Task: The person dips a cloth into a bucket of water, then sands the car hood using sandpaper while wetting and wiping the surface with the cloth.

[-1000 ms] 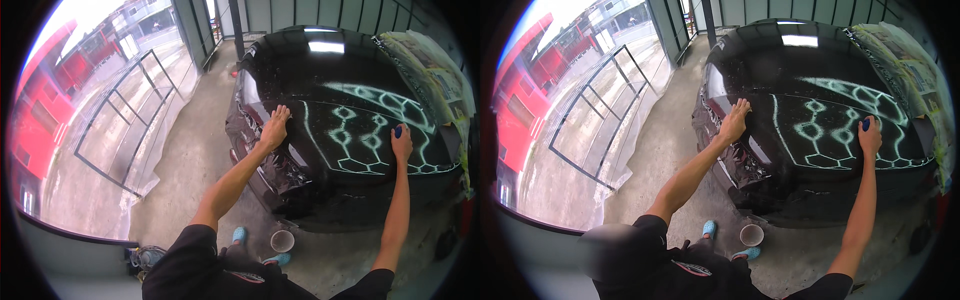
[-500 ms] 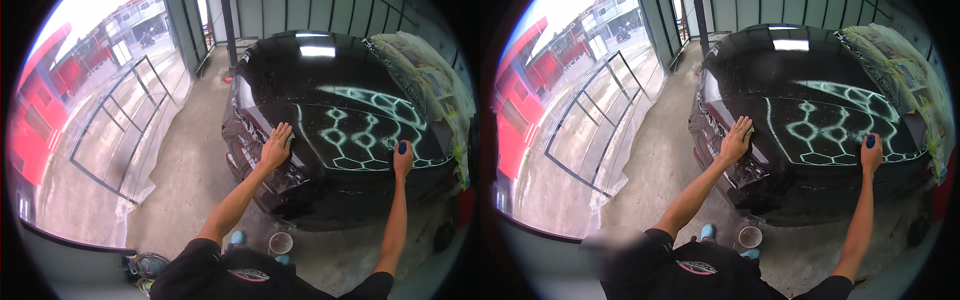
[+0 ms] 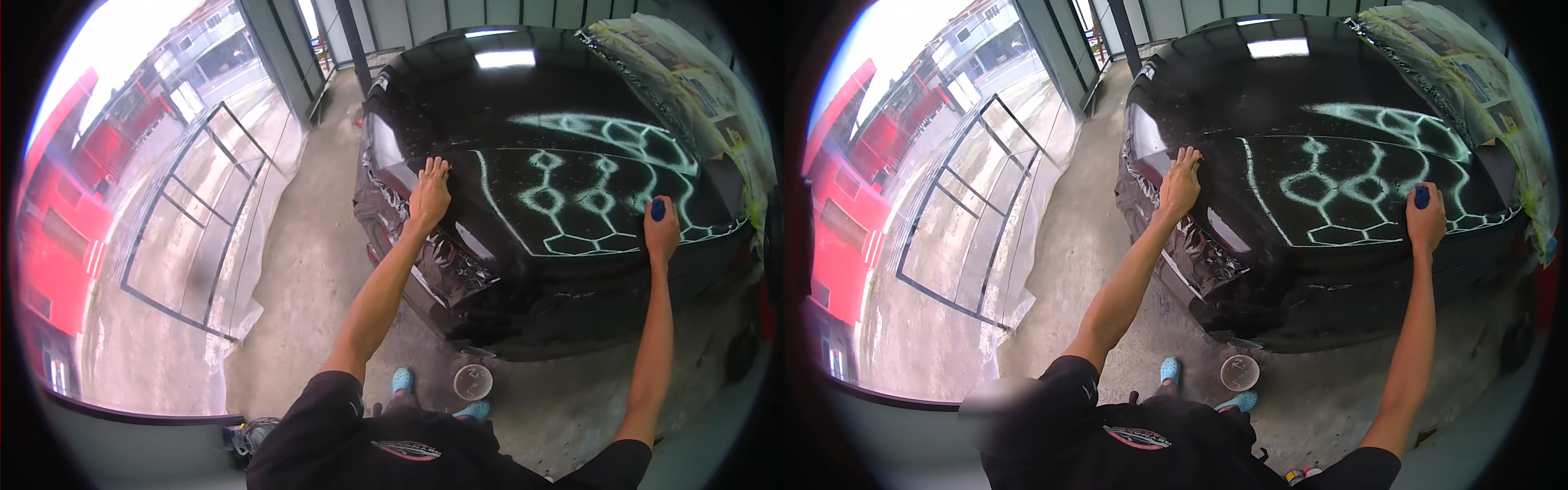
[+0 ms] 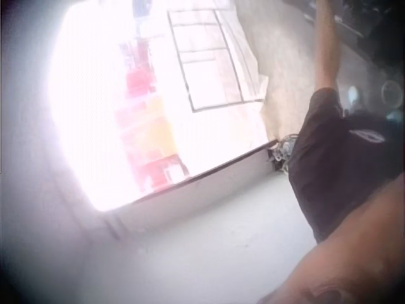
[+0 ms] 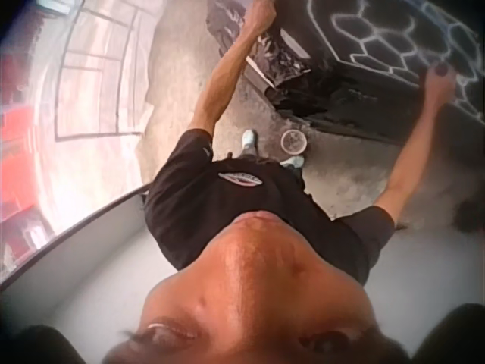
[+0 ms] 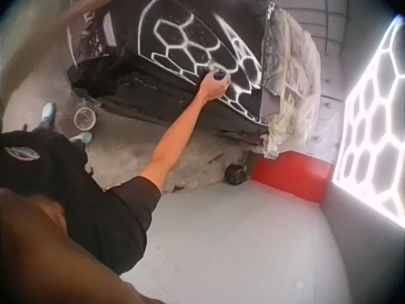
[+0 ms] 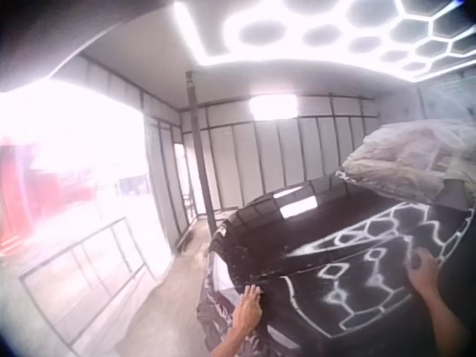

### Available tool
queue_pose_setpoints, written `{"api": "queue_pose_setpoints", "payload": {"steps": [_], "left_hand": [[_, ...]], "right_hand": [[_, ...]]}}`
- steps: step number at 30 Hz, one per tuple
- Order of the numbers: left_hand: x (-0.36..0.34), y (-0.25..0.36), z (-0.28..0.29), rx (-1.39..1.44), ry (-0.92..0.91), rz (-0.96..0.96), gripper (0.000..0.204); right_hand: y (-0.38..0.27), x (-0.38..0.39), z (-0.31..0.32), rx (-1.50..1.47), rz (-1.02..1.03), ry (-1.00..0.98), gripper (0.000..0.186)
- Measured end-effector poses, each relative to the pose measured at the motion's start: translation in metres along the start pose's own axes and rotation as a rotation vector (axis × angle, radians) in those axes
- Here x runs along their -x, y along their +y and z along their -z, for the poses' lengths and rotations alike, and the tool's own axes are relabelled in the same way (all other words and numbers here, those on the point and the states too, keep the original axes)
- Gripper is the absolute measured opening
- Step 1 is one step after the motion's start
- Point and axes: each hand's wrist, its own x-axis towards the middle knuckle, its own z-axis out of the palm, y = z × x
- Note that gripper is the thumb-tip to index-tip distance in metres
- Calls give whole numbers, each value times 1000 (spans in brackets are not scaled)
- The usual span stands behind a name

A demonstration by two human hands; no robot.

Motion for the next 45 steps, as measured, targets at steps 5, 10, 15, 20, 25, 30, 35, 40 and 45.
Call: {"api": "queue_pose_setpoints", "payload": {"steps": [5, 10, 15, 20, 25, 30, 35, 40, 45], "left_hand": [[53, 21, -17, 25, -28, -15, 35], [24, 11, 2, -59, -89, -38, 40], [-8, 23, 32, 12, -227, 234, 36], [45, 19, -14, -27, -29, -40, 38], [-27, 5, 8, -143, -133, -59, 38], [52, 32, -14, 28, -123, -161, 41], [-15, 19, 16, -164, -176, -143, 44], [26, 42, -13, -49, -147, -200, 43], [-3, 5, 5, -174, -56, -169, 38]], "right_hand": [[12, 3, 7, 28, -8, 6, 24], [0, -2, 6, -8, 10, -16, 23], [0, 2, 3, 1, -26, -21, 25], [0, -1, 10, 17, -58, -37, 25], [-7, -1, 6, 11, -22, -70, 25], [10, 3, 11, 48, -56, -52, 26], [-12, -2, 6, 39, -52, -65, 26], [9, 3, 13, 57, -79, -55, 25], [-15, -2, 7, 31, -69, -88, 25]]}}
